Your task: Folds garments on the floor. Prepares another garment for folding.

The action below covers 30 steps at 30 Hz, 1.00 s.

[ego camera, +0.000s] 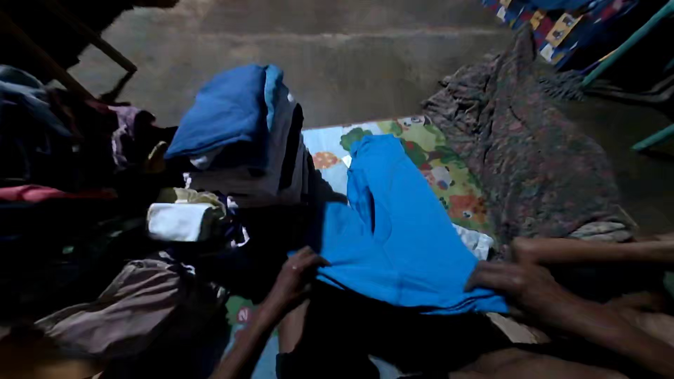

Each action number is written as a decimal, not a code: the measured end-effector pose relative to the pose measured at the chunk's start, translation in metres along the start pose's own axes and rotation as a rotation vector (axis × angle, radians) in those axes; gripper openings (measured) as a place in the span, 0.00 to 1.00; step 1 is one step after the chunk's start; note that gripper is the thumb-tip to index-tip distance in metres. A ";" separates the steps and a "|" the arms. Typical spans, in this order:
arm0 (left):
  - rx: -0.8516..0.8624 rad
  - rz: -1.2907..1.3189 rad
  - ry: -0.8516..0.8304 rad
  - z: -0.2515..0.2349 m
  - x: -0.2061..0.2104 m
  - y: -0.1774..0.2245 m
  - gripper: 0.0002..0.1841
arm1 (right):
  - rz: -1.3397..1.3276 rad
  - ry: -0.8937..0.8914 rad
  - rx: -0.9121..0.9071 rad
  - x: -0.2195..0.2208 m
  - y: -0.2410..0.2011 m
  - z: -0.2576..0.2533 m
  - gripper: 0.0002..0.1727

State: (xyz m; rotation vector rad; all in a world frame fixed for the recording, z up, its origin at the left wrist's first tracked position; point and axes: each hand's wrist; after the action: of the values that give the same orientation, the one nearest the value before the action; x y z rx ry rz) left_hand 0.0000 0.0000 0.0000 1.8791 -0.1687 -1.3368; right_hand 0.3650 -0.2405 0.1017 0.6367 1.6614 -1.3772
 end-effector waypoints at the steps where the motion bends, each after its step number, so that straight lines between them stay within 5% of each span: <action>1: -0.109 -0.011 -0.025 0.012 0.028 -0.008 0.14 | -0.076 -0.116 0.051 0.013 0.007 -0.002 0.15; 6: -0.383 -0.181 0.139 0.033 0.071 0.001 0.10 | -0.164 -0.494 0.242 0.028 0.015 -0.016 0.18; 12: -0.543 0.069 0.401 0.027 0.054 0.012 0.12 | -0.244 -0.566 0.206 0.029 0.017 -0.026 0.31; 17: -0.141 0.158 0.620 -0.019 0.044 0.029 0.10 | -0.258 -0.795 0.192 0.025 0.007 -0.039 0.32; 20: 0.134 0.205 0.371 -0.080 0.051 0.052 0.08 | -0.263 -0.827 0.141 0.029 0.007 -0.037 0.29; 23: 0.254 0.392 -0.161 -0.145 0.100 0.063 0.11 | -0.250 -0.789 0.077 0.031 0.007 -0.034 0.28; 26: 0.061 0.563 -0.580 -0.167 0.167 0.048 0.20 | -0.246 -0.717 0.060 0.030 0.011 -0.033 0.25; 30: -0.147 0.700 -0.552 -0.158 0.197 0.031 0.25 | -0.317 -0.622 0.079 0.027 0.023 -0.029 0.26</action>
State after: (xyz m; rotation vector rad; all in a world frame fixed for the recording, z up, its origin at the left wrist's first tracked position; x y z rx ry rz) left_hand 0.2278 -0.0414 -0.1057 1.1166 -0.8935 -1.2706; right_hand 0.3620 -0.2107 0.0668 -0.0367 1.2333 -1.6575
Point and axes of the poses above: each hand's wrist, its own z-axis away from the middle knuckle, its own x-axis out of the palm, y = z × x, and after that the axes turned 3 degrees about -y, right-handed
